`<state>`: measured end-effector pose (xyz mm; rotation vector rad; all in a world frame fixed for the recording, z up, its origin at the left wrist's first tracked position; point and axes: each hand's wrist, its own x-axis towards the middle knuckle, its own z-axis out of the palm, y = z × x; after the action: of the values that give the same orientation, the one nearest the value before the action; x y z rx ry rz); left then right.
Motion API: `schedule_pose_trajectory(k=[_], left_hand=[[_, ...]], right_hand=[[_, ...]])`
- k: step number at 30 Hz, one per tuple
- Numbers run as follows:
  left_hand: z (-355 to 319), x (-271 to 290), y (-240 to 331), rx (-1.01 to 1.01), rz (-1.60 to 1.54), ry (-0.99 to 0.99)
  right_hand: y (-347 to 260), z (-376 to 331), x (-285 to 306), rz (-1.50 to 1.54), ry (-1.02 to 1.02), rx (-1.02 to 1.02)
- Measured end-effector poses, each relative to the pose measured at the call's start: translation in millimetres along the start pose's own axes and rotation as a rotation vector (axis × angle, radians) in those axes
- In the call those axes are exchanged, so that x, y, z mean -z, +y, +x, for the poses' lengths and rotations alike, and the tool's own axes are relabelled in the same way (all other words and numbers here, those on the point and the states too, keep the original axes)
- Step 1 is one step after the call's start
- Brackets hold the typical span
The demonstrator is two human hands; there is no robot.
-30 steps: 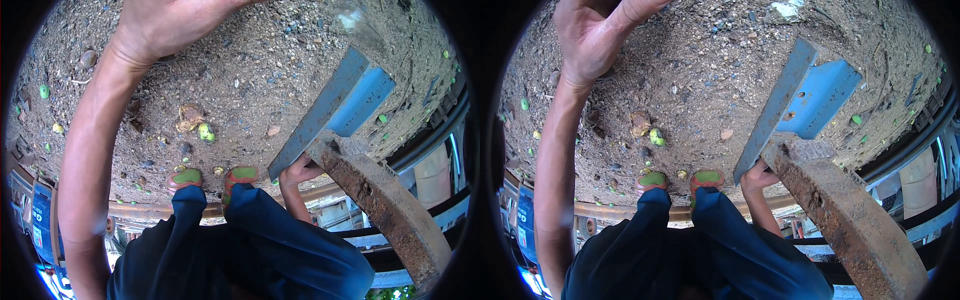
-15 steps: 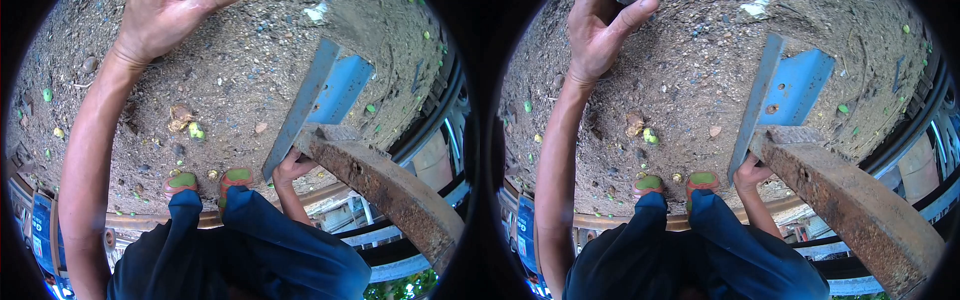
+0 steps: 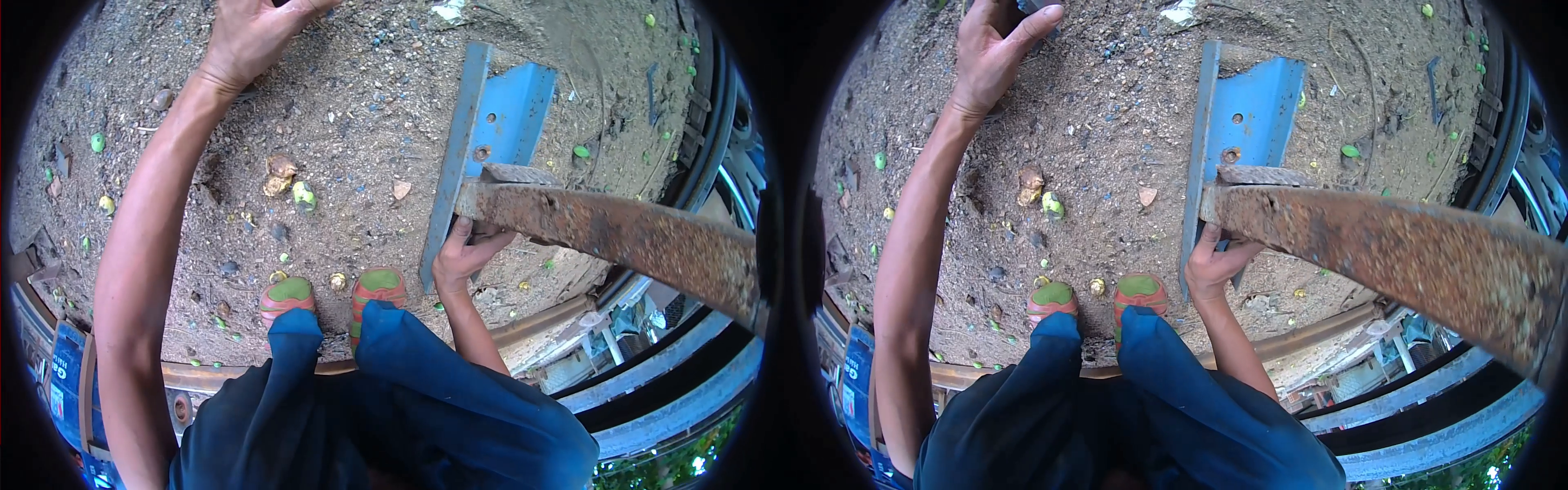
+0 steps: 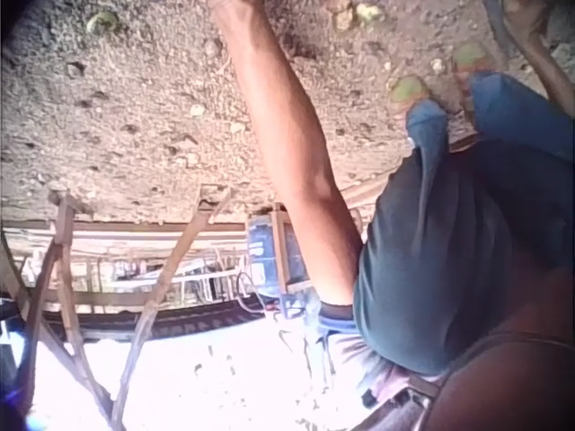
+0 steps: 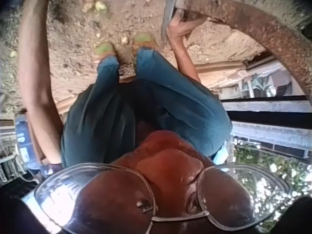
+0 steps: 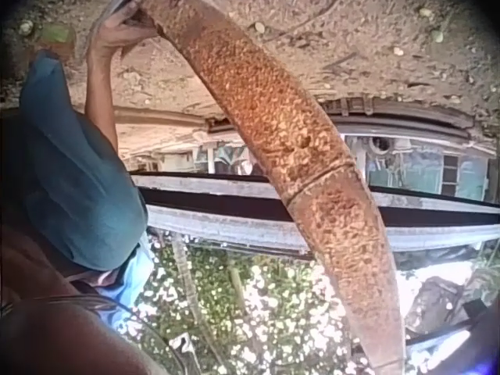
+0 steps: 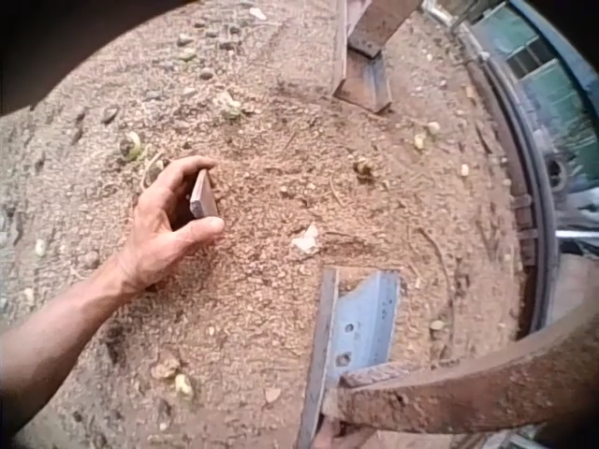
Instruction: Marking positions on a metal beam using a guide bracket and a marker.
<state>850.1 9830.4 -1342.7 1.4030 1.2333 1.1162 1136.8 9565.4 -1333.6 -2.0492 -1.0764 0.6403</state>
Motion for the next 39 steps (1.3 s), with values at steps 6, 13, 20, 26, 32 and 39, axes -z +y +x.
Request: schedule_pose_trajectory(k=[6, 13, 20, 26, 32, 39], left_hand=[[-20, 0, 46, 0.029, 0.054, 0.043], [-87, 8, 92, 0.23, -0.145, 0.091], [-180, -28, 138, 0.78, -0.43, 0.289], [-173, -36, 201, 0.816, -0.305, -0.026], [-153, -34, 207, 0.682, -0.277, -0.185], [-132, -45, 164, 0.732, -0.477, -0.269]], right_hand=[[0, -2, -1, -0.014, 0.028, 0.039], [-9, -1, -5, -0.016, 0.041, 0.075], [1, 1, -4, 0.031, 0.042, 0.047], [-1, 1, 6, 0.121, 0.05, 0.013], [15, -4, -4, 0.093, 0.037, 0.085], [11, 3, 19, 0.125, 0.01, -0.029]])
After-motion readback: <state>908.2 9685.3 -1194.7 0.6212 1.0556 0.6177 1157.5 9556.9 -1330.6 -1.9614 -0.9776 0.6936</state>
